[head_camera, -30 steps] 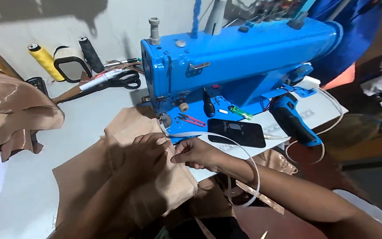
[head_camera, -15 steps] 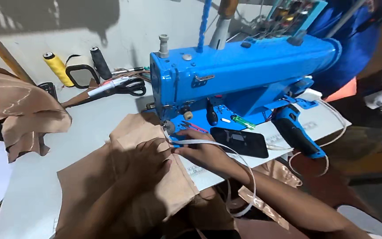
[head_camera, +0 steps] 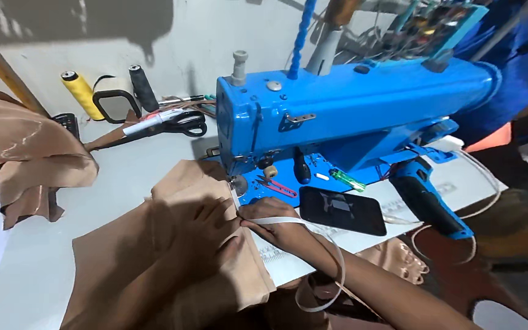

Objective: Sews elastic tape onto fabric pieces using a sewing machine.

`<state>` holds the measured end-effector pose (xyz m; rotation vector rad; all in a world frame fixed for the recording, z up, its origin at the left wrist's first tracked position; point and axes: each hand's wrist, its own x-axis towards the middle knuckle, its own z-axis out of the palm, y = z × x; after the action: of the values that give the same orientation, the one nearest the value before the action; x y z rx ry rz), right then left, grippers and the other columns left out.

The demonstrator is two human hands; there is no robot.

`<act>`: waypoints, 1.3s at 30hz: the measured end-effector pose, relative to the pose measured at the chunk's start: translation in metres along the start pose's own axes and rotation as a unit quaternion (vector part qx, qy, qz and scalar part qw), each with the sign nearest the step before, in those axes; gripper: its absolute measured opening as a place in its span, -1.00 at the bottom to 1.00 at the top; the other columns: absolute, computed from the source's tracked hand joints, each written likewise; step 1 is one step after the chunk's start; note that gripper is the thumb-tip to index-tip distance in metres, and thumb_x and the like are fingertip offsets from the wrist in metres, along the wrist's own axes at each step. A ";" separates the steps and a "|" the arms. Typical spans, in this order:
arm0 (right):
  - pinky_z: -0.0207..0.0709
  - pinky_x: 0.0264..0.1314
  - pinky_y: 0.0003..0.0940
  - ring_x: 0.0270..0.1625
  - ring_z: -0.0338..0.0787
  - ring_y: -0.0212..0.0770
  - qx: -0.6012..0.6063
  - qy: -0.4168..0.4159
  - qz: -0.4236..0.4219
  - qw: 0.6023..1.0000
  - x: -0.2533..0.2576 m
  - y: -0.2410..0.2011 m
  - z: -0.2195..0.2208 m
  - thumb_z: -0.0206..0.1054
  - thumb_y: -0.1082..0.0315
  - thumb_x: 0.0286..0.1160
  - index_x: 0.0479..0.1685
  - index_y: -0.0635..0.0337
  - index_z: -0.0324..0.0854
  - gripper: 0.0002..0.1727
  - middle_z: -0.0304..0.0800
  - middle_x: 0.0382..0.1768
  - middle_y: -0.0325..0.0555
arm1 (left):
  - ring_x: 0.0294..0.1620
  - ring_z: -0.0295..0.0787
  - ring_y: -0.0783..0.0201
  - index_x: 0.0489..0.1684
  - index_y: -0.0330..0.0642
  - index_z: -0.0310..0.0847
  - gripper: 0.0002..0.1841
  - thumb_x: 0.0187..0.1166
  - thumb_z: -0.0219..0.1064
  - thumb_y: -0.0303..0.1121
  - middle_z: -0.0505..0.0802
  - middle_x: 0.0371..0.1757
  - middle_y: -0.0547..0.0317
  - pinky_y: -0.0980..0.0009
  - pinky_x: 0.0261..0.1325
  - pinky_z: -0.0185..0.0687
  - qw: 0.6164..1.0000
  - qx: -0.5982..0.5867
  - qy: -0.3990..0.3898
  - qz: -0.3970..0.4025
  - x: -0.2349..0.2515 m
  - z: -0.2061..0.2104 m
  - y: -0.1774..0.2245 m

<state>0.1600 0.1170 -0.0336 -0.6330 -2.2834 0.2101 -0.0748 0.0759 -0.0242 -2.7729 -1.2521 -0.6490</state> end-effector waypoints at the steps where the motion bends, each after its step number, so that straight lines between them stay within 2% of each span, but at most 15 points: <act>1: 0.64 0.24 -0.29 0.10 0.87 -0.15 -0.007 -0.001 -0.005 1.000 0.000 0.001 0.000 0.23 0.16 0.75 -0.01 0.17 0.86 -0.67 0.96 0.01 -0.12 | 0.54 0.63 -0.10 0.23 0.09 0.80 -0.50 0.73 -0.03 0.07 0.72 0.51 -0.07 -0.18 0.41 0.51 1.000 0.007 0.000 0.000 0.000 0.000 0.000; 5: 0.52 0.36 -0.27 0.17 0.81 -0.18 -0.023 -0.009 -0.006 1.000 -0.002 -0.001 -0.002 0.21 0.15 0.77 0.02 0.12 0.86 -0.67 0.94 0.07 -0.18 | 0.52 0.65 -0.09 0.27 0.11 0.78 -0.49 0.75 -0.07 0.07 0.73 0.50 -0.05 -0.16 0.40 0.51 1.000 0.025 -0.005 0.016 0.000 -0.001 -0.001; 9: 0.47 0.34 -0.27 0.18 0.76 -0.18 -0.061 -0.019 -0.004 0.998 -0.004 -0.005 -0.002 0.20 0.19 0.76 0.06 0.07 0.86 -0.70 0.92 0.13 -0.24 | 0.52 0.65 -0.10 0.32 0.12 0.76 -0.47 0.74 -0.08 0.08 0.72 0.50 -0.09 -0.15 0.37 0.55 0.999 0.015 -0.010 0.042 0.000 -0.004 -0.007; 12: 0.51 0.32 -0.26 0.18 0.78 -0.14 -0.083 -0.024 -0.006 0.996 -0.005 -0.008 0.000 0.21 0.29 0.73 0.08 0.07 0.82 -0.74 0.90 0.15 -0.21 | 0.55 0.62 -0.11 0.32 0.14 0.73 -0.45 0.72 -0.13 0.11 0.70 0.53 -0.09 -0.16 0.37 0.53 0.998 0.036 -0.014 0.056 -0.001 -0.004 -0.008; 20: 0.56 0.26 -0.27 0.19 0.79 -0.13 -0.068 -0.019 0.006 0.998 -0.005 -0.009 0.001 0.17 0.32 0.76 0.08 0.12 0.80 -0.74 0.90 0.14 -0.17 | 0.55 0.62 -0.08 0.38 0.18 0.69 -0.44 0.73 -0.20 0.07 0.69 0.54 -0.07 -0.14 0.36 0.52 0.995 0.083 -0.018 0.060 0.000 -0.002 -0.005; 33: 0.62 0.28 -0.19 0.22 0.80 -0.05 -0.055 -0.044 0.033 0.997 0.003 -0.010 -0.001 0.20 0.43 0.67 0.12 0.16 0.79 -0.74 0.88 0.19 -0.11 | 0.55 0.62 -0.14 0.31 0.08 0.73 -0.48 0.68 -0.10 0.01 0.69 0.53 -0.15 -0.21 0.31 0.56 0.997 0.060 -0.010 0.056 0.003 0.001 -0.012; 39: 0.63 0.25 -0.08 0.23 0.81 0.00 -0.035 -0.071 0.044 0.996 0.010 -0.008 -0.006 0.19 0.46 0.65 0.13 0.18 0.79 -0.72 0.88 0.20 -0.09 | 0.61 0.55 -0.15 0.36 0.09 0.70 -0.48 0.71 -0.10 0.02 0.64 0.59 -0.14 -0.22 0.44 0.45 0.998 0.037 -0.033 0.044 0.006 -0.003 -0.016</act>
<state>0.1547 0.1151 -0.0206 -0.7774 -2.4093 0.2234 -0.0842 0.0907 -0.0213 -2.7912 -1.1314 -0.4984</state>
